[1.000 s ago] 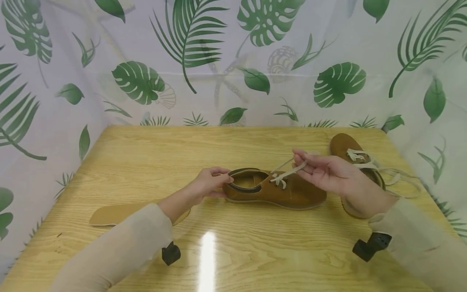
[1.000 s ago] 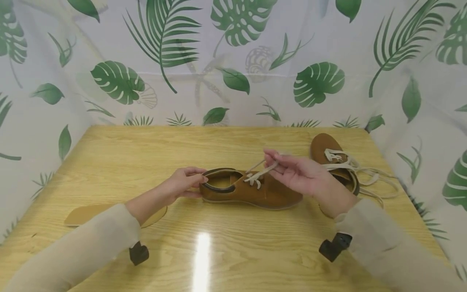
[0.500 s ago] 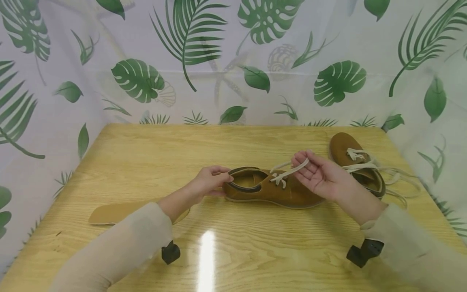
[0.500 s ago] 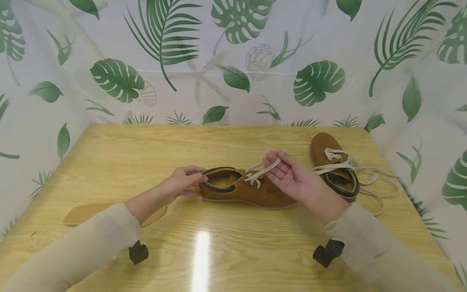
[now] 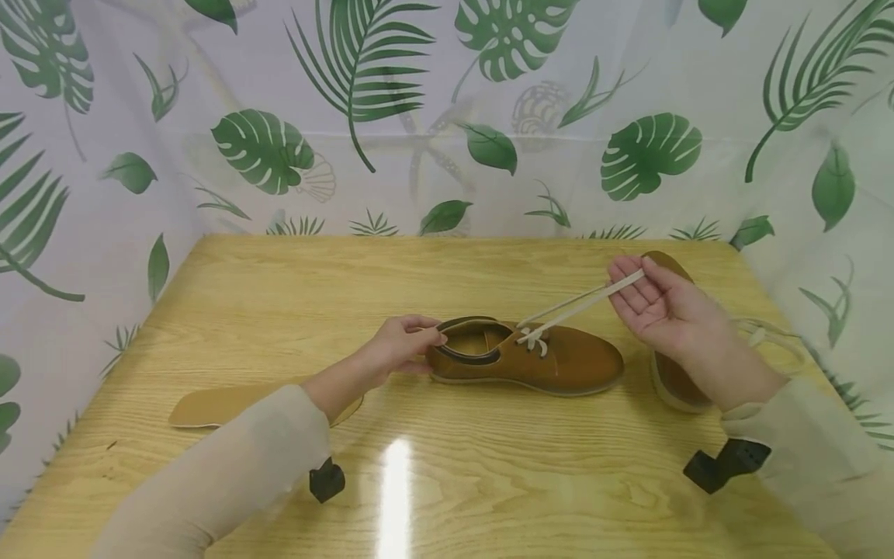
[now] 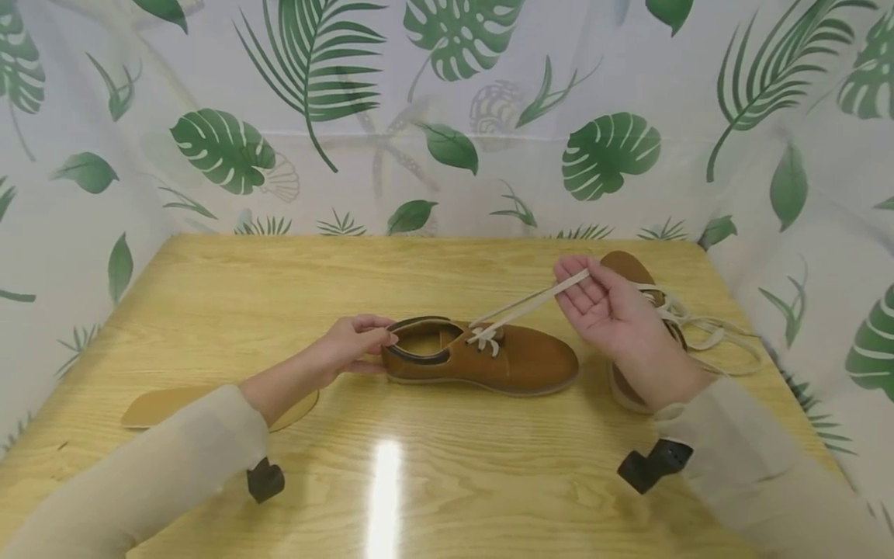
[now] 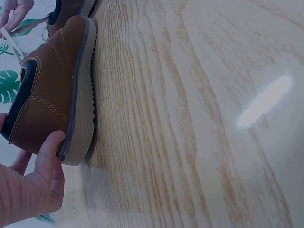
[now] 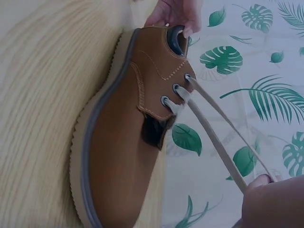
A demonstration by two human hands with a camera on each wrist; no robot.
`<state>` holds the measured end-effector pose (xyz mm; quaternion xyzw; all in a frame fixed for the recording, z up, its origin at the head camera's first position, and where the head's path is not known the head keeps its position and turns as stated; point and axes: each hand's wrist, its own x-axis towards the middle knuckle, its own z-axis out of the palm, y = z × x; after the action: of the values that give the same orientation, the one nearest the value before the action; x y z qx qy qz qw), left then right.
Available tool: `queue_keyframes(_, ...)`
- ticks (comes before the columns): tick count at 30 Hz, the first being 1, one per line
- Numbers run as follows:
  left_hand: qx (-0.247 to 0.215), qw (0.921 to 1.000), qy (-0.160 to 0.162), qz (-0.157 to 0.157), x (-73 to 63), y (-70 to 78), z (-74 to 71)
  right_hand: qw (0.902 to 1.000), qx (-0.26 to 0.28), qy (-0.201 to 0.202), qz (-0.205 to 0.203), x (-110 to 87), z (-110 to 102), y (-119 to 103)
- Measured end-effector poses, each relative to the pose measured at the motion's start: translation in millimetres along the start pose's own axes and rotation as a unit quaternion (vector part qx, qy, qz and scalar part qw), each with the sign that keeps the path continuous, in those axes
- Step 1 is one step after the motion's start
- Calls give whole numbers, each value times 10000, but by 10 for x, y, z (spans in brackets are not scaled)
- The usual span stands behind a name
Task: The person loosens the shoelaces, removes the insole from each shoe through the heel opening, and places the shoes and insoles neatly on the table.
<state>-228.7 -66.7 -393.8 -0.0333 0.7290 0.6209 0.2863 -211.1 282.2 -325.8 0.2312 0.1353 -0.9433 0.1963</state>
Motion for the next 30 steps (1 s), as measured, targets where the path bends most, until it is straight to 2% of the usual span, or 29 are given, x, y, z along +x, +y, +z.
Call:
queue_keyframes(5,9,10000,-38,2,8,4,-2,9984,226,-521,-37,48,-30,109)
queue_keyframes(10,-4,10000,-64,53,-5,-1,-10,9970,-13,-775,-55,77,-15,209)
queue_keyframes(14,-9,9999,-116,68,-15,-13,-11,9952,-16,-979,-77,66,-6,205)
queue_keyframes(17,-24,9999,-122,42,-14,-22,-14,9954,118,-934,-181,70,-14,164)
queue_keyframes(24,-4,9999,-108,34,-8,-26,-9,9970,426,-417,-496,107,-73,20)
queue_keyframes(30,-6,9999,-131,32,-4,-36,-6,9947,756,-258,-655,115,-124,-90)
